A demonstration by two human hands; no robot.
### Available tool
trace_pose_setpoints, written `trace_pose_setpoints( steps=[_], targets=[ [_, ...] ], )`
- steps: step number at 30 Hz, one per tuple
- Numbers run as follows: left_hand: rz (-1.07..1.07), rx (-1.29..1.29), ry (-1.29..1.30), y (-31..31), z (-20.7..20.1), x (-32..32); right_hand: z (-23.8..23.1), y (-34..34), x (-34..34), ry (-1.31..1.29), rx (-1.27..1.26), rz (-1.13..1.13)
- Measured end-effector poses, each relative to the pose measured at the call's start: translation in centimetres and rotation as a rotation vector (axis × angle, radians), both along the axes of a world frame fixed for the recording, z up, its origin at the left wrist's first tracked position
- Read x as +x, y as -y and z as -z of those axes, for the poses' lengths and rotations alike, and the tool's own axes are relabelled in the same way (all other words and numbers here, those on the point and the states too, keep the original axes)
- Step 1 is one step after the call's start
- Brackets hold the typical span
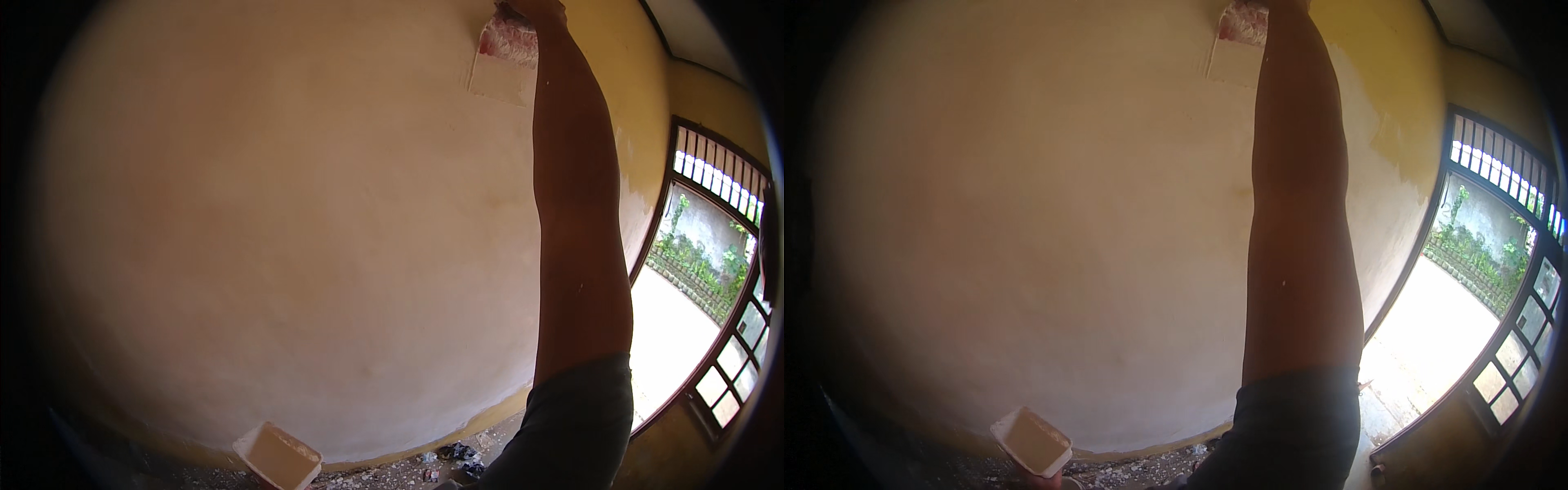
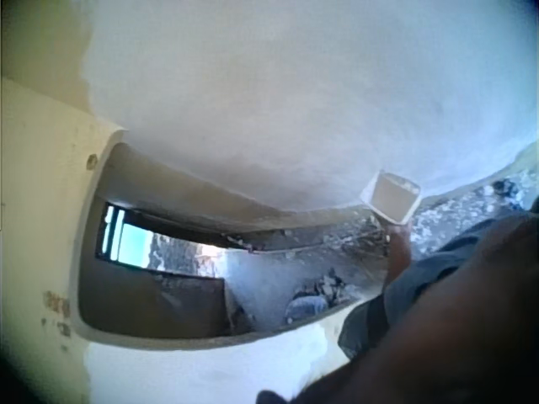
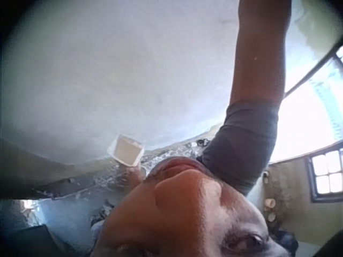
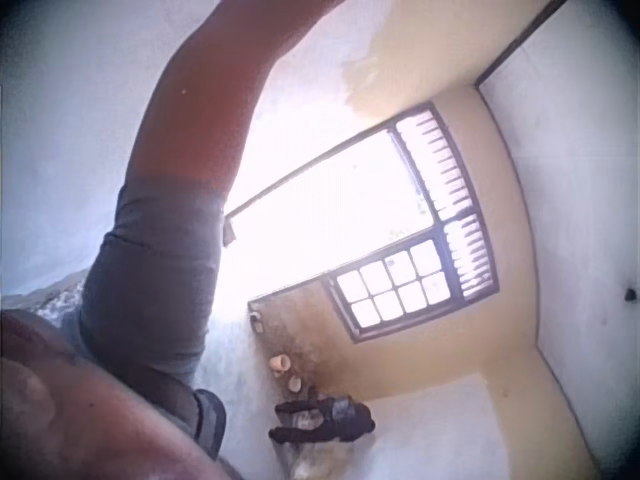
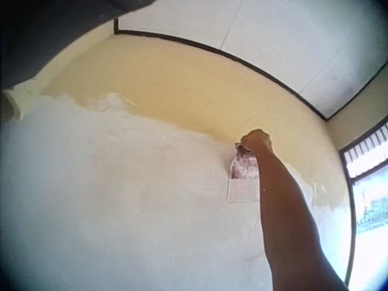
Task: The person applies a putty-like substance to a wall using a broad scraper, repeatedly scooping material from a plastic container onto the scraper and then smoothing it across the wall surface.
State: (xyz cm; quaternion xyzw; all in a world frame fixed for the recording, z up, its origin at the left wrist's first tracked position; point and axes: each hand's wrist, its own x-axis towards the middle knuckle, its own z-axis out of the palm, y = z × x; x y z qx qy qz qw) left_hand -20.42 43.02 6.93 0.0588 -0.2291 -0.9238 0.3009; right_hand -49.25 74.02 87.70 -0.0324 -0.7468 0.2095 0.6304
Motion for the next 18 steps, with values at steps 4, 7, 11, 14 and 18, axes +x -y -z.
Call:
trace_pose_setpoints(
  steps=[4,7,11,14,18],
  targets=[
    [-0.055,-0.011,0.021,-0.3,0.7,0.9,-3.8,-0.7,4.4,-0.174,-0.047,-0.098],
    [-0.082,-0.044,0.033,-0.7,1.4,1.2,-2.8,-3.7,7.2,-0.173,-0.118,-0.849],
    [-0.145,-0.068,0.029,0.5,3.4,2.7,7.4,0.8,11.9,-0.031,0.048,-0.571],
    [-0.159,-0.090,0.042,0.8,4.1,2.7,9.5,1.4,6.2,0.095,0.080,-0.339],
    [-0.174,-0.106,0.056,0.6,3.9,2.5,7.6,3.2,0.9,0.012,0.035,-0.106]
  ],
)
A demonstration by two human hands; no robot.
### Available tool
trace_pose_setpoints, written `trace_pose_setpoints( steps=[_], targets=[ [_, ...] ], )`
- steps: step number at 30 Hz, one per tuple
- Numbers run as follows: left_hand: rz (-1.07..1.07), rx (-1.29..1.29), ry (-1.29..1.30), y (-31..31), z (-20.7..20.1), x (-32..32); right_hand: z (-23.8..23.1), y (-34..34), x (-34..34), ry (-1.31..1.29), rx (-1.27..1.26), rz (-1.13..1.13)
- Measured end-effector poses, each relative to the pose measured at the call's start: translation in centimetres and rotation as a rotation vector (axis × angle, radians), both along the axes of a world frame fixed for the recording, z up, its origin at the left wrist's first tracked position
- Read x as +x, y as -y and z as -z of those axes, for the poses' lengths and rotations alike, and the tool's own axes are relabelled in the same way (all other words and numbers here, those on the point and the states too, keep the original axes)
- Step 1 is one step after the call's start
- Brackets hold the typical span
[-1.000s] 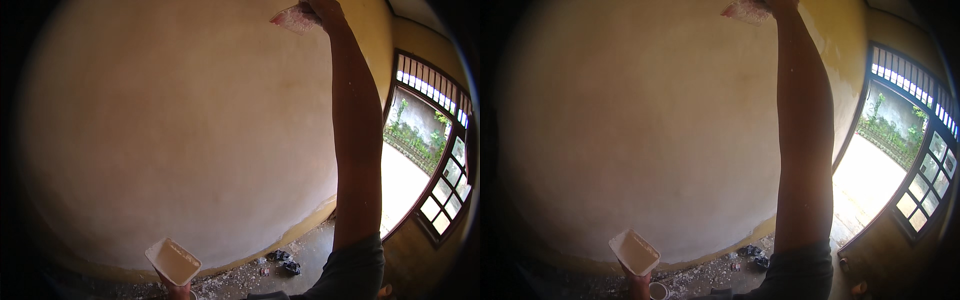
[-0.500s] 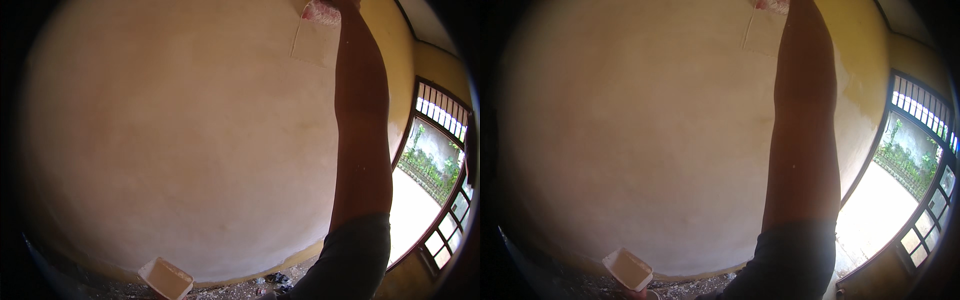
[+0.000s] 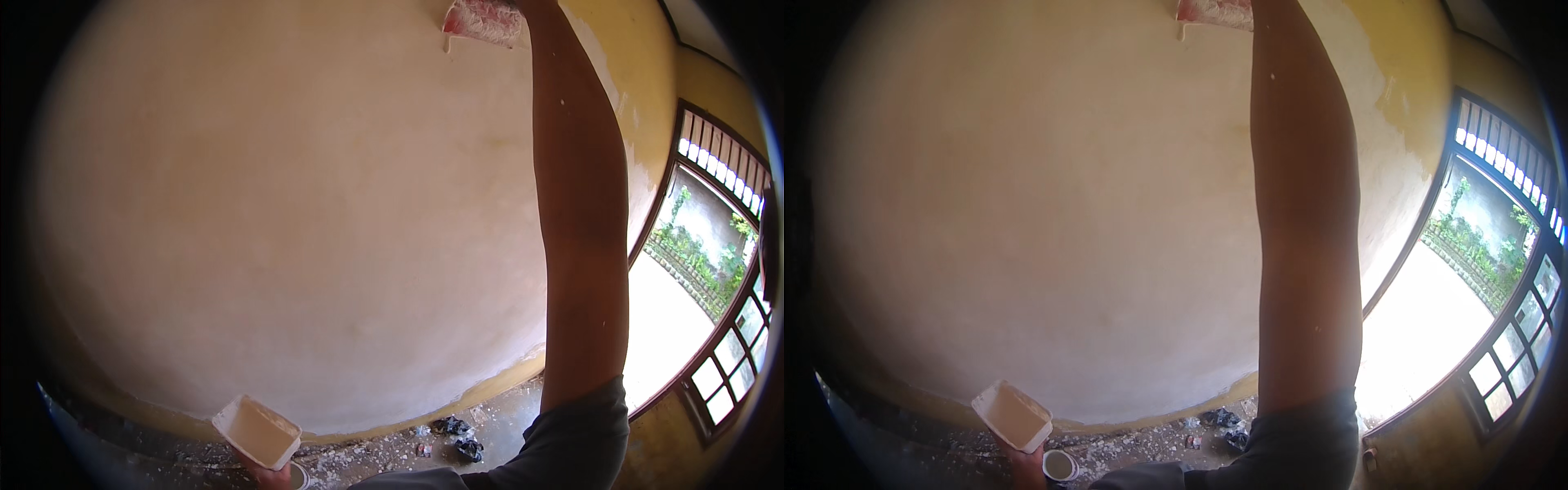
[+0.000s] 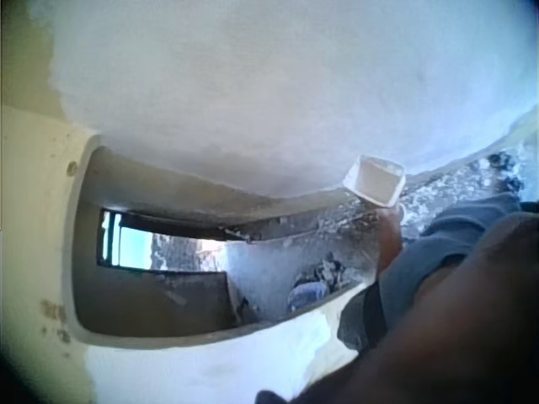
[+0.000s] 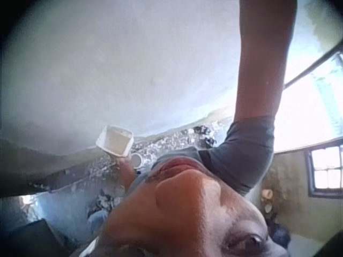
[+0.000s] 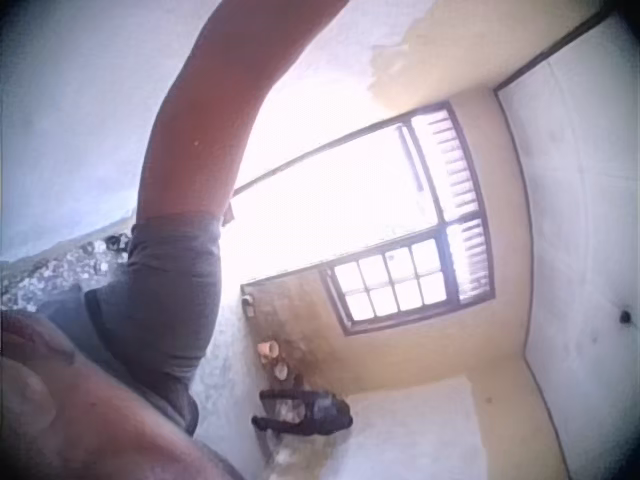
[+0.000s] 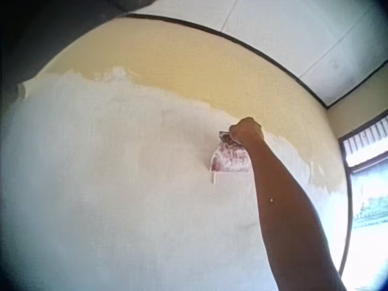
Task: The person applies a putty-like substance to a wall using a broad scraper, repeatedly scooping material from a plastic container onto the scraper and then smoothing it across the wall surface.
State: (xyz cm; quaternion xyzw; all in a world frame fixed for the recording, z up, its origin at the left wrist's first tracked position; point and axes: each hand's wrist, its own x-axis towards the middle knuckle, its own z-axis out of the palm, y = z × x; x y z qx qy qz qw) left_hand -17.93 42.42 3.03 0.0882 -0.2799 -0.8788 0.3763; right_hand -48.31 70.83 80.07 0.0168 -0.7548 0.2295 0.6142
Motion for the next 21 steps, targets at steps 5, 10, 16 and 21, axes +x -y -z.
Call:
trace_pose_setpoints(
  steps=[5,10,16,21],
  targets=[
    [-0.029,-0.016,0.018,-0.9,-1.1,-0.2,-8.1,-0.8,-3.5,-0.038,-0.061,0.110],
    [-0.059,-0.025,0.039,-2.3,-1.5,-0.5,-13.5,-5.7,1.8,-0.152,-0.121,0.002],
    [-0.087,-0.058,0.050,-1.5,0.1,0.2,1.5,-9.7,1.4,0.163,0.148,-0.365],
    [-0.118,-0.097,0.064,-1.6,-0.1,0.5,5.8,-7.2,-2.7,0.213,-0.049,-0.228]
  ],
)
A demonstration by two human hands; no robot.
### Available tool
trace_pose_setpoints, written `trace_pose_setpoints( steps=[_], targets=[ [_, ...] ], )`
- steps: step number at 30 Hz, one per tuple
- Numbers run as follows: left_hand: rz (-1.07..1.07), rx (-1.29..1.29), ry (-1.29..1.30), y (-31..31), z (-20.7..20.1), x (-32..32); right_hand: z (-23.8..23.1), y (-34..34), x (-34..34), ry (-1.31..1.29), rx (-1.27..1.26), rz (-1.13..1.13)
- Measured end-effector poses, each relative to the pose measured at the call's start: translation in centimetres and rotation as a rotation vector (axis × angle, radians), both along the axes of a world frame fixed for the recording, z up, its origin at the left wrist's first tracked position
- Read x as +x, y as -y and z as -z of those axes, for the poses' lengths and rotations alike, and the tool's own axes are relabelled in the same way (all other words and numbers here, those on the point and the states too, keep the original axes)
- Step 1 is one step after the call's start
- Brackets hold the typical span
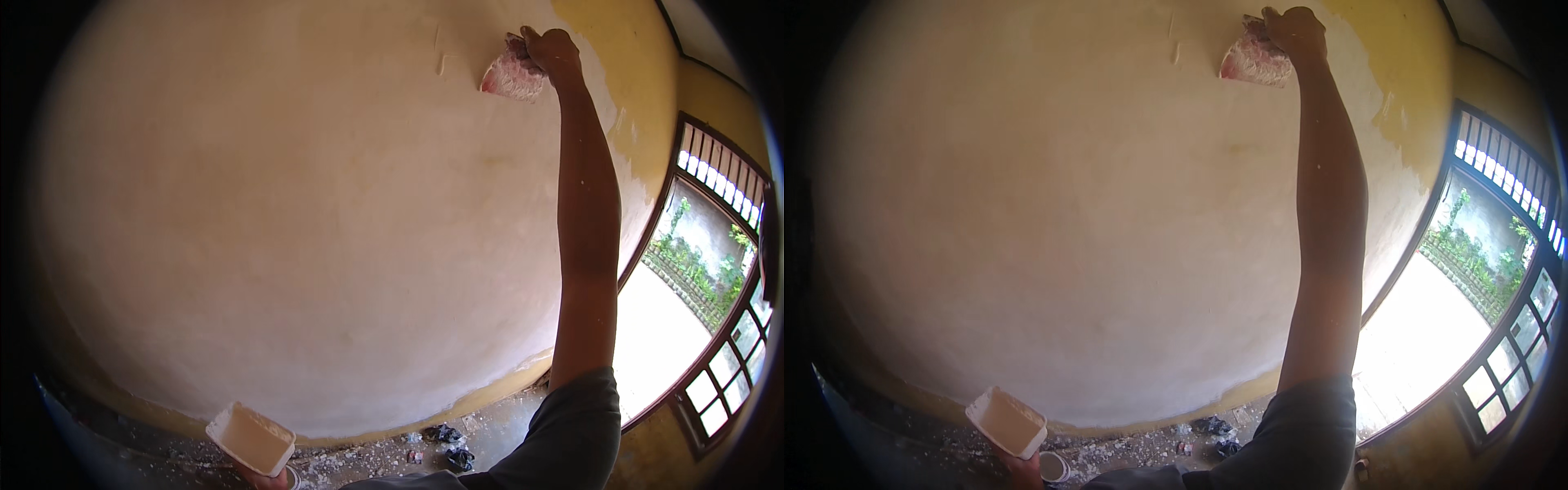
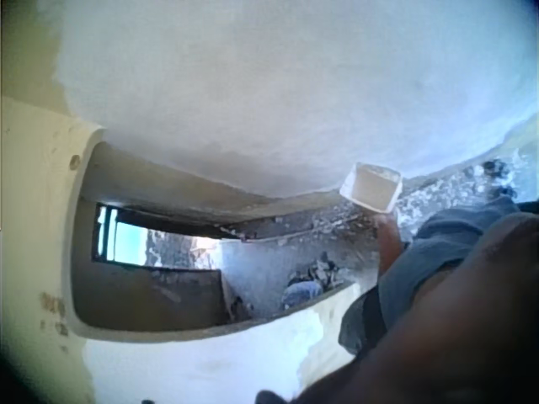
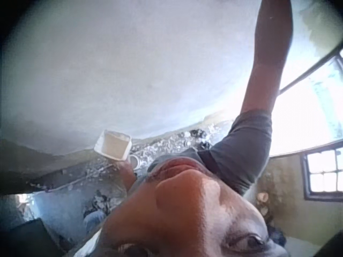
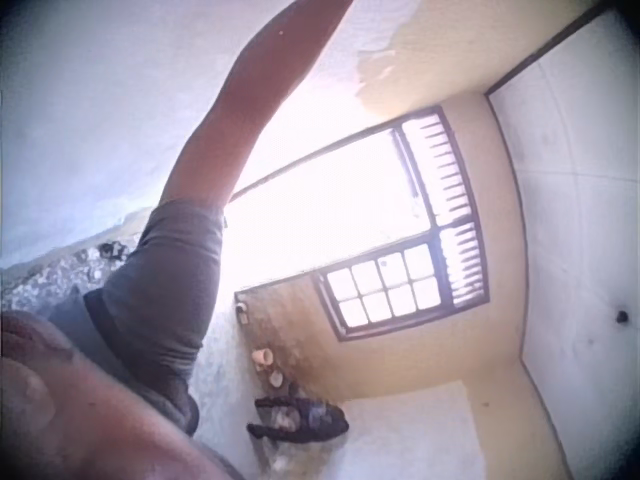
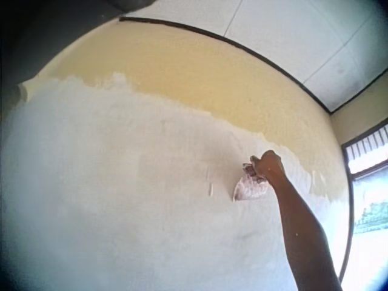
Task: The person applies a putty-like substance to a wall using a broad scraper, repeatedly scooping material from a plastic container onto the scraper and then smoothing it across the wall surface.
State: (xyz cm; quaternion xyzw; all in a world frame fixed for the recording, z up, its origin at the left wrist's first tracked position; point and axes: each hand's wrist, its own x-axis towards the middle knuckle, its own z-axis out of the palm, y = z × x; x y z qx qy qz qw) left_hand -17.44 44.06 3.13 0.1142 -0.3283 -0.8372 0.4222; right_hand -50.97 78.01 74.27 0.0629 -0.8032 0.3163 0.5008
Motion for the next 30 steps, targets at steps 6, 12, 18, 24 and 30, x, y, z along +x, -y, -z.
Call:
trace_pose_setpoints(
  steps=[6,12,18,24,30],
  targets=[
    [0.003,0.021,0.008,-1.0,-0.5,-0.5,-14.5,-0.8,0.1,-0.361,-0.097,0.279],
    [-0.017,-0.028,0.032,-0.1,-0.2,0.4,-11.3,-0.4,7.0,-0.315,-0.277,-0.505],
    [-0.016,-0.054,0.014,1.3,2.5,1.1,0.2,5.1,11.2,-0.496,0.258,0.423],
    [-0.021,-0.109,0.019,1.4,3.4,2.0,4.3,0.2,6.8,-0.148,0.301,0.729],
    [-0.218,-0.460,0.126,1.9,4.0,3.4,9.6,3.6,3.5,-0.168,0.185,0.376]
  ],
)
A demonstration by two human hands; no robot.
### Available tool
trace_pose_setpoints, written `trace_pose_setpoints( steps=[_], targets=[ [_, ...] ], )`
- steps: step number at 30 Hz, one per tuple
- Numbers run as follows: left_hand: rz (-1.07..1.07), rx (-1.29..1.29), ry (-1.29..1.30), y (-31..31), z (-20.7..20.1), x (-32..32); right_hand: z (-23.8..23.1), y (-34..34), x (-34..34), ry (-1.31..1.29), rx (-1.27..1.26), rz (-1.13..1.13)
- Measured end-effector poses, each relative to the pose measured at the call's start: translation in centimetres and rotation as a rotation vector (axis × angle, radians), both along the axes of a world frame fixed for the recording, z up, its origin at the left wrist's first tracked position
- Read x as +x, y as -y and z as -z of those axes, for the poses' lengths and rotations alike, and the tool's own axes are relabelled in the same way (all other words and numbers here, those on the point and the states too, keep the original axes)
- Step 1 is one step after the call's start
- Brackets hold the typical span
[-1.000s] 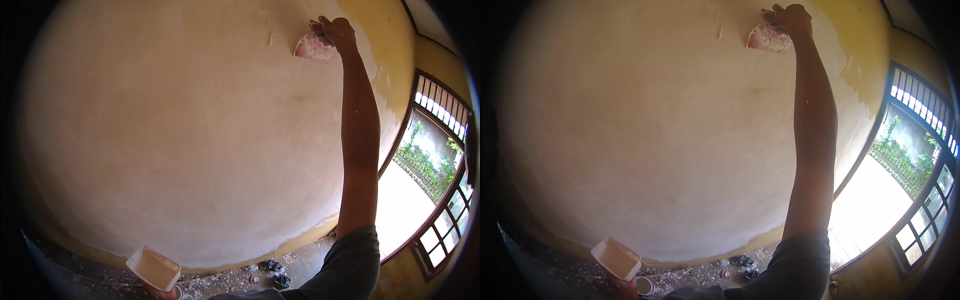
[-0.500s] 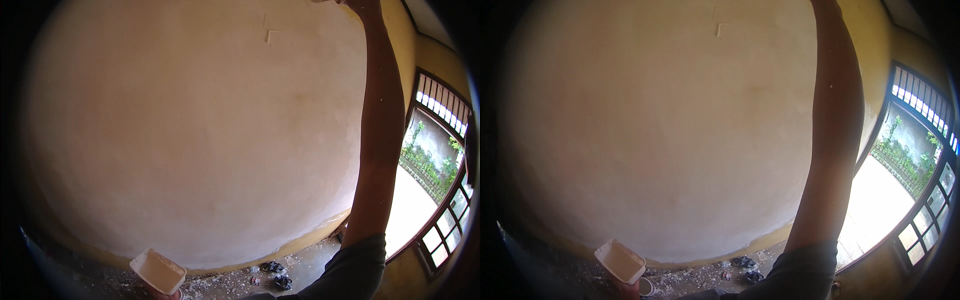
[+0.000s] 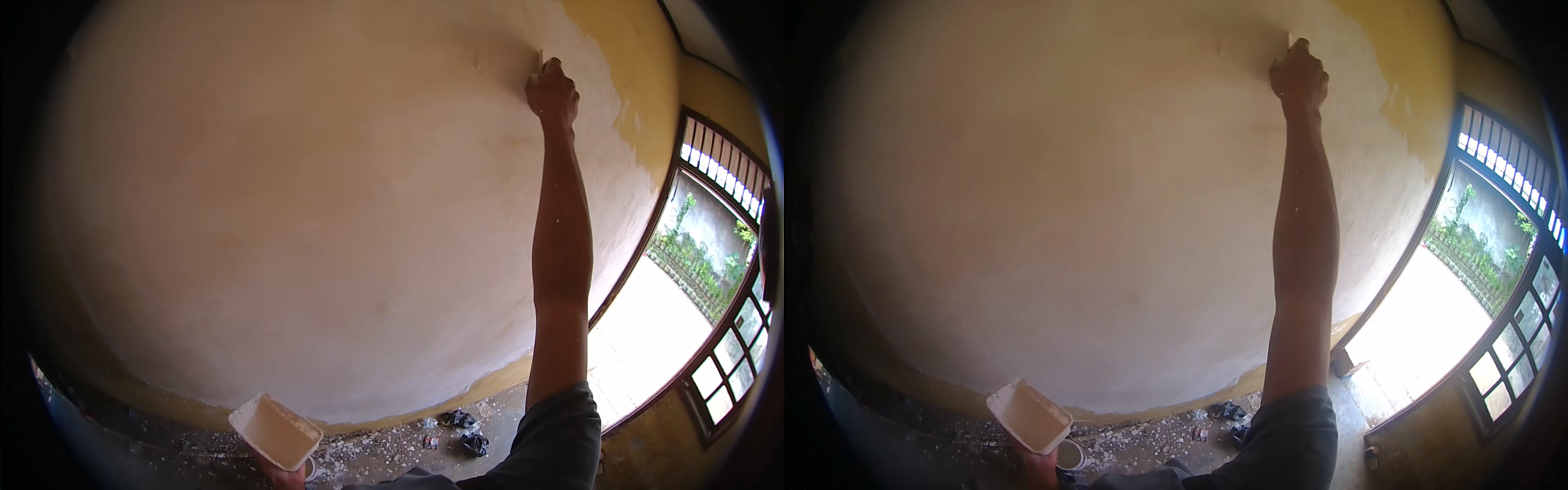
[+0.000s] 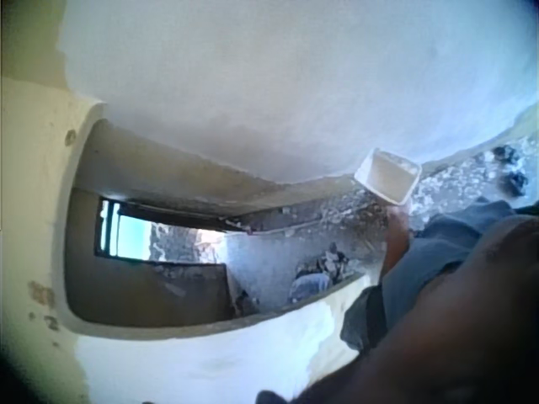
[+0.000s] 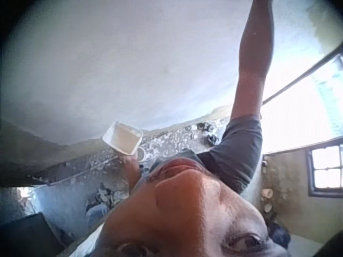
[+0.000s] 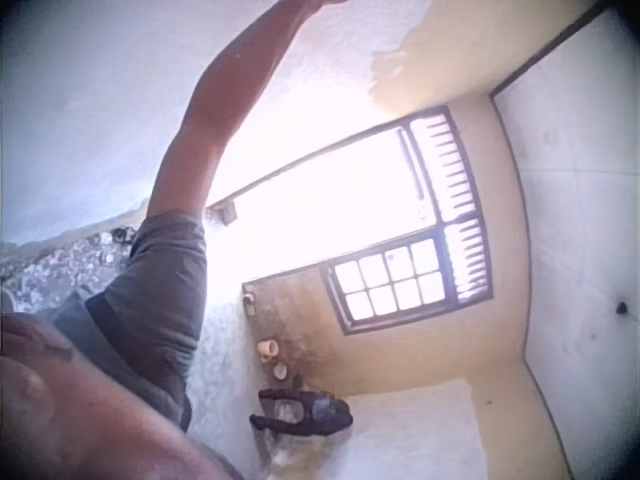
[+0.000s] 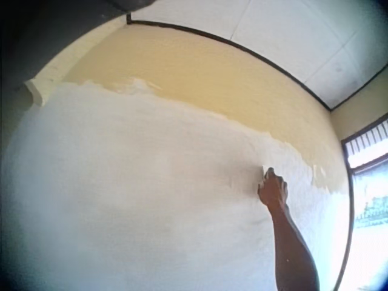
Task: The person applies a putty-like substance to a wall using a broad scraper, repeatedly scooping material from a plastic container onto the scraper and then smoothing it across the wall surface.
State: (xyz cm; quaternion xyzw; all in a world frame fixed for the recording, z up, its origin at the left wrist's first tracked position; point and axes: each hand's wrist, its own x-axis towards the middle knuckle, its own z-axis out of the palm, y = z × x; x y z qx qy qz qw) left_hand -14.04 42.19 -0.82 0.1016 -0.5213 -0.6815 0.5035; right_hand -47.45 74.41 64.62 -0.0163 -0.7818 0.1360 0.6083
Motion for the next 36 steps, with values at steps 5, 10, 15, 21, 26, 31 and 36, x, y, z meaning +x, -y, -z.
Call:
trace_pose_setpoints(
  steps=[5,10,15,21,26,31,36],
  targets=[
    [-0.196,-0.499,0.200,2.1,-0.4,1.7,0.8,13.8,5.4,0.081,0.033,-0.252],
    [-0.179,-0.541,0.210,2.0,-0.4,1.0,-6.1,21.2,6.5,-0.182,-0.288,-0.614],
    [-0.248,-0.602,0.247,2.1,-0.2,2.3,-11.2,17.6,15.1,-0.009,-0.134,-0.812],
    [-0.279,-0.725,0.267,1.5,-0.4,2.3,-13.3,12.2,2.5,-0.516,0.278,-0.064],
    [-0.165,-0.552,0.284,2.3,0.3,2.5,0.4,7.7,-4.4,-0.669,0.847,0.322],
    [-0.099,-0.482,0.101,2.4,1.3,1.8,2.3,-0.4,2.4,-0.072,0.274,-0.031],
    [-0.017,-0.275,0.090,2.0,1.9,1.2,-6.6,-3.6,1.1,-0.039,-0.115,-0.015]
  ],
)
